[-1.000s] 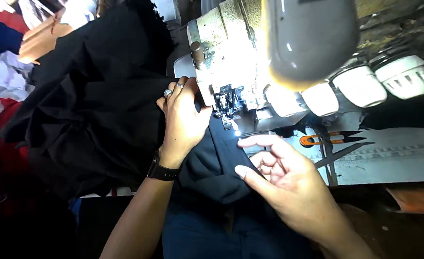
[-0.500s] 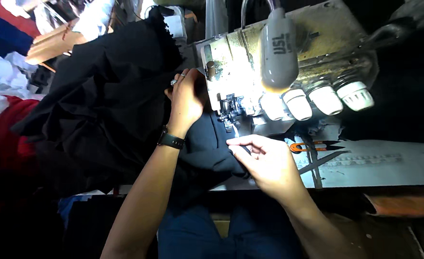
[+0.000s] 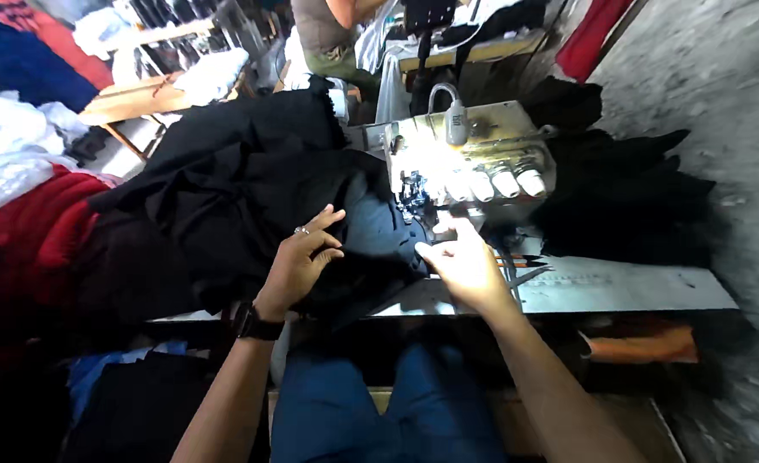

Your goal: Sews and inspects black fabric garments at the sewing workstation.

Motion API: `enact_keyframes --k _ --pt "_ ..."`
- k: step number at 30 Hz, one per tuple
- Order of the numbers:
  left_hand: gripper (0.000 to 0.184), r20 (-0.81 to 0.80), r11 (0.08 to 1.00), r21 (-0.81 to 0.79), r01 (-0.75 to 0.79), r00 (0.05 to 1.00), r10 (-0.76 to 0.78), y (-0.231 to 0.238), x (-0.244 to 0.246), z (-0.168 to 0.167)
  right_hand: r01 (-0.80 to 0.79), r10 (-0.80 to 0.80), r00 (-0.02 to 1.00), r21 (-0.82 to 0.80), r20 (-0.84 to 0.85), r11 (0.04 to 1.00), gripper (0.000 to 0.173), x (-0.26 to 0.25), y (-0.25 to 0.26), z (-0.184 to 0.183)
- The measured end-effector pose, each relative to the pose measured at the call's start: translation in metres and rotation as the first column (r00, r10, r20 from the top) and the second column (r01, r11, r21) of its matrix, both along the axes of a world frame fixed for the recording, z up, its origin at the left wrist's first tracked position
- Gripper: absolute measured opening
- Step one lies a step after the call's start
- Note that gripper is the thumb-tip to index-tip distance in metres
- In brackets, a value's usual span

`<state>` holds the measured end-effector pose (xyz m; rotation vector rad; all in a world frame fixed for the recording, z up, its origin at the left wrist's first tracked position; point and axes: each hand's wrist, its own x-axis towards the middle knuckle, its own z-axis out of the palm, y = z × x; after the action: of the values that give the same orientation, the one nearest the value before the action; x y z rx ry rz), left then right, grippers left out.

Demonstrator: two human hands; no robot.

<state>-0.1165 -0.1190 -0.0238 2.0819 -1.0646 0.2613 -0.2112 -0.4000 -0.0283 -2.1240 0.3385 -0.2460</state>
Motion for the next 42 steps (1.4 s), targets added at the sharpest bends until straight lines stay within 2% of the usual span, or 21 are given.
enact_keyframes --k 2,4,7,9,13,15,18,21,23,25,26,27,28,29,31,33,35,37,39,40,42 --pt "0.009 -0.036 0.999 -0.041 0.034 0.999 -0.035 -0.015 -0.007 0.018 0.057 -0.031 0.991 -0.209 0.129 0.976 0.043 -0.025 0.003 0.007" --pt "0.012 -0.063 1.0 -0.027 0.003 0.998 -0.004 -0.038 -0.023 0.047 0.063 0.034 0.949 -0.294 0.314 0.954 0.046 -0.031 0.011 0.005" --pt "0.017 -0.062 0.997 -0.061 0.048 0.997 -0.052 -0.076 -0.049 0.118 -0.007 0.165 0.843 -0.297 0.512 0.955 0.043 -0.005 0.02 0.002" --pt "0.02 -0.07 0.998 -0.058 0.038 0.997 -0.042 -0.085 -0.05 0.141 -0.043 0.191 0.783 -0.255 0.592 0.966 0.04 0.006 0.029 0.011" --pt "0.021 -0.107 0.998 -0.07 0.007 0.994 -0.014 -0.078 -0.043 0.149 -0.18 0.267 0.739 -0.2 0.619 0.963 0.045 0.009 0.041 0.038" --pt "0.02 -0.109 0.999 -0.037 -0.012 0.994 0.008 -0.077 -0.045 0.149 -0.243 0.283 0.663 -0.158 0.694 0.957 0.043 0.012 0.043 0.041" --pt "0.016 -0.062 0.999 -0.016 -0.038 0.997 0.037 -0.077 -0.048 0.146 -0.346 0.279 0.513 -0.102 0.812 0.933 0.03 0.012 0.046 0.047" --pt "0.017 -0.039 0.999 -0.009 -0.039 0.998 0.039 -0.07 -0.074 0.15 -0.348 0.286 0.432 -0.135 0.855 0.928 0.016 -0.002 0.039 0.056" --pt "0.026 -0.014 0.997 -0.075 -0.014 1.0 0.013 -0.06 -0.093 0.144 -0.344 0.279 0.46 -0.121 0.843 0.931 0.016 -0.021 0.022 0.051" --pt "0.033 -0.059 0.975 -0.222 0.025 0.998 -0.039 -0.048 -0.099 0.118 -0.303 0.13 0.607 0.077 0.784 0.95 0.014 -0.047 0.003 0.037" --pt "0.028 -0.137 0.941 -0.339 -0.011 0.99 -0.038 -0.046 -0.103 0.093 -0.24 0.03 0.692 0.191 0.721 0.952 0.007 -0.059 0.0 0.029" --pt "0.02 -0.256 0.902 -0.421 -0.094 0.966 -0.019 -0.047 -0.108 0.065 -0.173 -0.017 0.767 0.231 0.642 0.957 0.02 -0.071 0.003 0.022" --pt "0.013 -0.397 0.88 -0.438 -0.182 0.918 -0.008 -0.053 -0.113 0.04 -0.147 -0.01 0.807 0.217 0.59 0.965 0.03 -0.08 0.01 0.016" --pt "0.012 -0.545 0.863 -0.44 -0.25 0.838 -0.035 -0.061 -0.114 0.021 -0.142 0.022 0.821 0.165 0.571 0.976 0.034 -0.086 0.017 0.012" --pt "0.018 -0.799 0.808 -0.442 -0.389 0.58 -0.158 -0.082 -0.116 0.006 -0.125 0.091 0.803 0.016 0.59 0.992 0.036 -0.092 0.024 0.008" --pt "0.028 -0.884 0.752 -0.449 -0.483 0.361 -0.296 -0.099 -0.11 0.009 -0.096 0.135 0.764 -0.096 0.63 0.991 0.035 -0.095 0.023 0.005" --pt "0.038 -0.871 0.706 -0.489 -0.512 0.246 -0.425 -0.108 -0.107 0.009 -0.091 0.181 0.735 -0.169 0.653 0.981 0.032 -0.1 0.021 0.001" --pt "0.044 -0.826 0.64 -0.545 -0.542 0.215 -0.522 -0.113 -0.104 0.007 -0.049 0.199 0.725 -0.24 0.66 0.97 0.027 -0.104 0.02 -0.005" --pt "0.046 -0.812 0.608 -0.558 -0.565 0.219 -0.541 -0.114 -0.103 0.011 0.019 0.15 0.762 -0.253 0.63 0.967 0.024 -0.107 0.023 -0.01" --pt "0.048 -0.818 0.607 -0.555 -0.57 0.241 -0.522 -0.114 -0.104 0.014 0.044 0.088 0.806 -0.208 0.585 0.977 0.028 -0.108 0.025 -0.013" --pt "0.052 -0.831 0.621 -0.553 -0.556 0.312 -0.46 -0.112 -0.105 0.018 0.012 -0.015 0.922 0.009 0.386 1.0 0.049 -0.104 0.026 -0.014"
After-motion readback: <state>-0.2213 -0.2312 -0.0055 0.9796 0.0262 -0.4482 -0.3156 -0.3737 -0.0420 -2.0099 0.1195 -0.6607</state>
